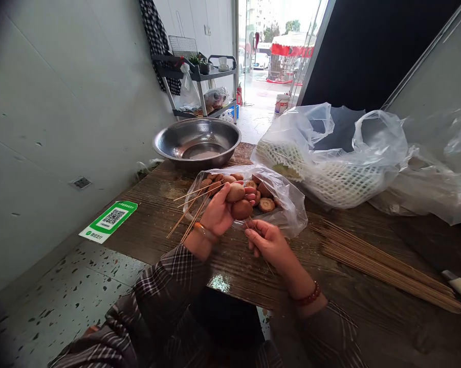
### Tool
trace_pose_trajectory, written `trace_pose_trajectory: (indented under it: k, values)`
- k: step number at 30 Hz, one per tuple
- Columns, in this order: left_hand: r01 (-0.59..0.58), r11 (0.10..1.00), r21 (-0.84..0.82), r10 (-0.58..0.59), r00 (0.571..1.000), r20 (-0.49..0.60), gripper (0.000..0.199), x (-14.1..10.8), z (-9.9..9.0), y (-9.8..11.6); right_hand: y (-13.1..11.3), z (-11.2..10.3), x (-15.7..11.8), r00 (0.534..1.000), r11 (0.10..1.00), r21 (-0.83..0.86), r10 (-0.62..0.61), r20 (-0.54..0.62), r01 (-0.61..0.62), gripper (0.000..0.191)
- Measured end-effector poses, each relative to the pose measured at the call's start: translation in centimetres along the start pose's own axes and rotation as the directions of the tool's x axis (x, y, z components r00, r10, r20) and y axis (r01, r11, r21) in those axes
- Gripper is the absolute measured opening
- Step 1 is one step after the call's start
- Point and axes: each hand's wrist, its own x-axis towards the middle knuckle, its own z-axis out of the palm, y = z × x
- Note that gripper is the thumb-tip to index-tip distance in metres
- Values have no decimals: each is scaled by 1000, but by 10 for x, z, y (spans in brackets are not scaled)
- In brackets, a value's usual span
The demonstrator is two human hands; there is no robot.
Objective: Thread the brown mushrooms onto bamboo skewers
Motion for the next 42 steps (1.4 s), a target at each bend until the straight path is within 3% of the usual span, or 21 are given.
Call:
trace_pose_trajectory:
  k: [3, 5, 7, 10, 12, 14, 19, 23, 26, 29, 32, 34, 37, 40, 42]
  values:
    - [-19, 999, -50, 20, 1000, 21, 44, 1, 0, 3, 3, -2, -3, 996, 992, -118, -59, -65, 51, 44]
    - [-32, 997, -69, 34, 999, 22, 48, 2, -1, 4, 6, -2, -5, 970, 954, -264, -186, -158, 140, 41]
    - [-36, 997, -75, 37, 999, 22, 50, 2, -3, 5, 8, -2, -7, 895, 840, -478, -393, -210, 256, 41]
    - [-31, 996, -84, 35, 998, 45, 52, 0, -2, 7, 9, 0, -11, 766, 556, -776, -624, -152, 299, 41]
    - [-31, 996, -89, 36, 997, 61, 54, -3, 0, 9, 9, 1, -14, 747, 404, -880, -659, -89, 251, 42]
    - [-26, 996, -81, 33, 996, 79, 57, -6, 2, 11, 8, 2, -15, 743, 311, -924, -667, -47, 222, 41]
    - [-18, 999, -28, 22, 992, 125, 60, -7, 2, 11, 9, 1, -16, 731, 237, -948, -683, -9, 210, 40]
    - [-24, 999, -21, 26, 991, 134, 60, -5, -1, 10, 10, 1, -17, 740, 313, -920, -671, -38, 236, 40]
    - [-44, 998, -38, 48, 992, 116, 59, -4, -2, 10, 10, 1, -16, 785, 525, -790, -613, -91, 318, 39]
    - [-53, 998, -35, 55, 997, 57, 59, -3, -1, 10, 6, 1, -15, 887, 790, -531, -439, -141, 306, 35]
    - [-66, 997, -34, 67, 997, 26, 55, -4, 1, 10, 2, 0, -14, 982, 962, -232, -166, -88, 142, 36]
    - [-70, 997, -39, 71, 997, 29, 51, -4, 2, 10, 0, 0, -12, 998, 996, -67, -53, -37, 50, 40]
    - [-67, 997, -48, 68, 997, 28, 40, -4, 2, 9, 1, 1, -11, 1000, 996, 90, 10, 10, -11, 44]
    - [-51, 997, -59, 50, 999, -14, 29, -3, 3, 8, 3, 3, -10, 999, 996, 87, 8, 36, -12, 44]
    - [-48, 997, -61, 45, 998, -50, 27, -3, 4, 7, 3, 5, -11, 1000, 999, -24, -23, 4, 23, 41]
